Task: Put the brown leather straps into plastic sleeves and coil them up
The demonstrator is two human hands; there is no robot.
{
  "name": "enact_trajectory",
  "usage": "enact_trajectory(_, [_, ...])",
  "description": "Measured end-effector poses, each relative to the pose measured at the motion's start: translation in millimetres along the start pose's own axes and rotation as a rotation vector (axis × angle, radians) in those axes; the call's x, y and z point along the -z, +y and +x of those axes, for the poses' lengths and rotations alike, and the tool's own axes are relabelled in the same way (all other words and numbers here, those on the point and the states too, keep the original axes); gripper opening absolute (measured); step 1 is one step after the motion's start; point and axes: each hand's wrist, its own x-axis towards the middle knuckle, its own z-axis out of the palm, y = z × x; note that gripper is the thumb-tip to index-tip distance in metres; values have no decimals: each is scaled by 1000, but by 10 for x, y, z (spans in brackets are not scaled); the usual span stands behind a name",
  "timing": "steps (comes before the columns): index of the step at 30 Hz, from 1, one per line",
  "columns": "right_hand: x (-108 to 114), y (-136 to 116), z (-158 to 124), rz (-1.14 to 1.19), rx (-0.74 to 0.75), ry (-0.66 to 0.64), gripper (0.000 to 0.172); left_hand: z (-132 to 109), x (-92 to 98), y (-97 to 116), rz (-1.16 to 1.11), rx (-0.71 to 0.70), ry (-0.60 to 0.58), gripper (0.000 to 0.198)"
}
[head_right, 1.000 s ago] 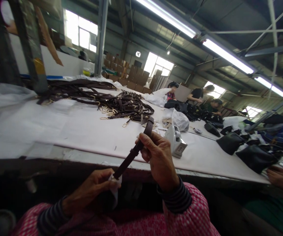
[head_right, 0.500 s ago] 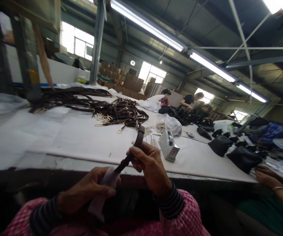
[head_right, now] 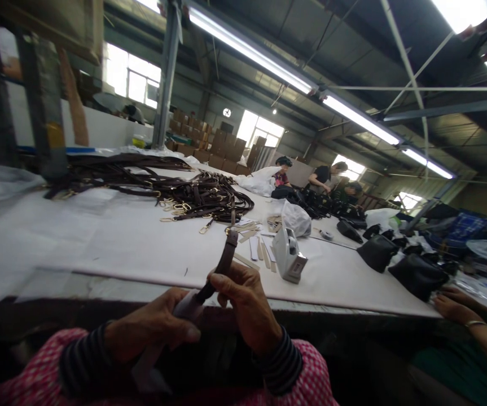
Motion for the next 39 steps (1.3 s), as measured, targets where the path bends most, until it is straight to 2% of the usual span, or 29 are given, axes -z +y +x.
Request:
enact_trajectory(5, [-59, 156, -37, 84, -123, 16, 17, 86, -26, 42, 10, 10, -12, 37])
enact_trajectory(10, [-131, 319, -47, 159, -96, -39, 24, 125, -19, 118, 95, -15, -4, 45])
enact_trajectory(13, [-99, 456, -15, 233, -141, -11, 33, 61, -50, 150, 129, -15, 14, 45])
enact_trajectory(17, [8, 619, 110, 530, -323, 6, 57, -86, -144, 150, 169, 16, -17, 44])
enact_trajectory(18, [28, 624, 153, 591, -347, 0, 58, -116, -161, 138, 173, 28, -38, 45])
enact_trajectory(20, [52, 568, 233, 637, -317, 27, 49, -152, -168, 104, 174, 43, -54, 46])
enact_trajectory(24, [67, 283, 286, 528, -136, 106, 25, -154, -86, 39, 90, 70, 23, 47])
enact_trajectory(27, [87, 74, 212, 379, -42, 11, 20, -134, -34, 36, 19, 75, 36, 42])
enact_trajectory(30, [102, -27, 107, 246, -4, -116, 19, -97, -43, 61, 3, 84, 6, 36])
enact_trajectory(33, [100, 7, 22, 208, -125, -205, 20, -39, -77, 85, 7, 76, -16, 33])
enact_trajectory(35, [97, 84, -16, 219, -194, -216, 28, 2, -94, 105, 24, 55, -25, 32])
enact_trajectory(39, [72, 249, -60, 233, -148, -183, 33, 44, -132, 190, 79, -19, -50, 32])
